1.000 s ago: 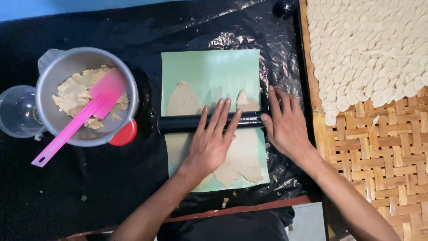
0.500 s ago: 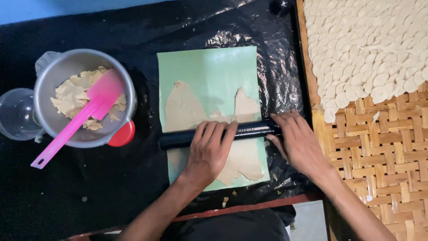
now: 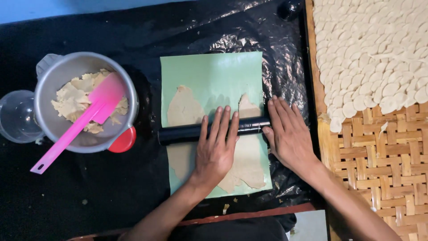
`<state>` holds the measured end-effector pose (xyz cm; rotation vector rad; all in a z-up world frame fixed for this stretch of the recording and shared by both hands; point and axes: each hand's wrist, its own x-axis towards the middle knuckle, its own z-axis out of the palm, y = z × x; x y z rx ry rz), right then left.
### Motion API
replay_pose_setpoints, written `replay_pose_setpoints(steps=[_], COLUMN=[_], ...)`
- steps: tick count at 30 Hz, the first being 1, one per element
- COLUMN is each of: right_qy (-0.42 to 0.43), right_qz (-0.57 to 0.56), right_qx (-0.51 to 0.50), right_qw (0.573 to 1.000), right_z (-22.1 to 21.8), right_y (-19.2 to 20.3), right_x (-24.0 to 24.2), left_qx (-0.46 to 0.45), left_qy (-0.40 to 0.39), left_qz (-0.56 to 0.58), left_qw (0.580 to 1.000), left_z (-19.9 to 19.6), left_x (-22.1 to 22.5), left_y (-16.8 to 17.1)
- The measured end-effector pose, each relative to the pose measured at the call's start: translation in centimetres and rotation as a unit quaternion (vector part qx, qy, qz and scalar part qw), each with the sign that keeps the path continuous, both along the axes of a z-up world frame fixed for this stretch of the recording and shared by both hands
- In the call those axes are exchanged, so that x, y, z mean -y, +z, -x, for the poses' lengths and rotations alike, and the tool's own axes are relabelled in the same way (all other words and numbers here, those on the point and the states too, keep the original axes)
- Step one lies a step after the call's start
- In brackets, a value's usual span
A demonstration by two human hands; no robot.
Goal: Spread dough onto a plastic mat using a spatula and a rolling pin-like tube.
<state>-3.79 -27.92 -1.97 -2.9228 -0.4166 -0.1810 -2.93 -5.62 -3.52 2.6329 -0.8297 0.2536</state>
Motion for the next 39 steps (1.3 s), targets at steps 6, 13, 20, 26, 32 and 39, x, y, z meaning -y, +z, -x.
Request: replay_pose_setpoints(steps=[6,13,20,26,32,39], right_qy=[0.013,-0.017,-0.022,-0.014,-0.084,-0.02], right_qz=[-0.028,-0.031,-0.115,-0.191,-0.31,-0.242], right_qx=[-0.038,-0.089,0.001,0.064,0.098,0.074], right_qw=[0.999,0.995,0.993,0.979,0.942,0.967], right_z=[-4.3,-10.5,-14.3,-14.7,-13.4,-9.7], right_y=[0.0,-2.0,-1.5,-2.1,0.6,0.0], right_x=[0.0,0.4,-0.6,-0.1,0.3,1.5], left_qx=[-0.082,-0.032,0.061,0.007,-0.025,-0.035], left_qy=[0.042,0.059,0.134,-0.029,-0.068,0.046], left_qz=[0.01,-0.013,0.03,0.069,0.037,0.126], left_qw=[0.996,0.998,0.989,0.997,0.997,0.99], left_z=[-3.6,-9.2,-10.7,-7.1,-9.2,-10.2], left_x=[1.4,1.5,0.9,-1.3,-2.4,-3.9], left_y=[0.0,-1.0,0.5,0.8,0.4,2.9])
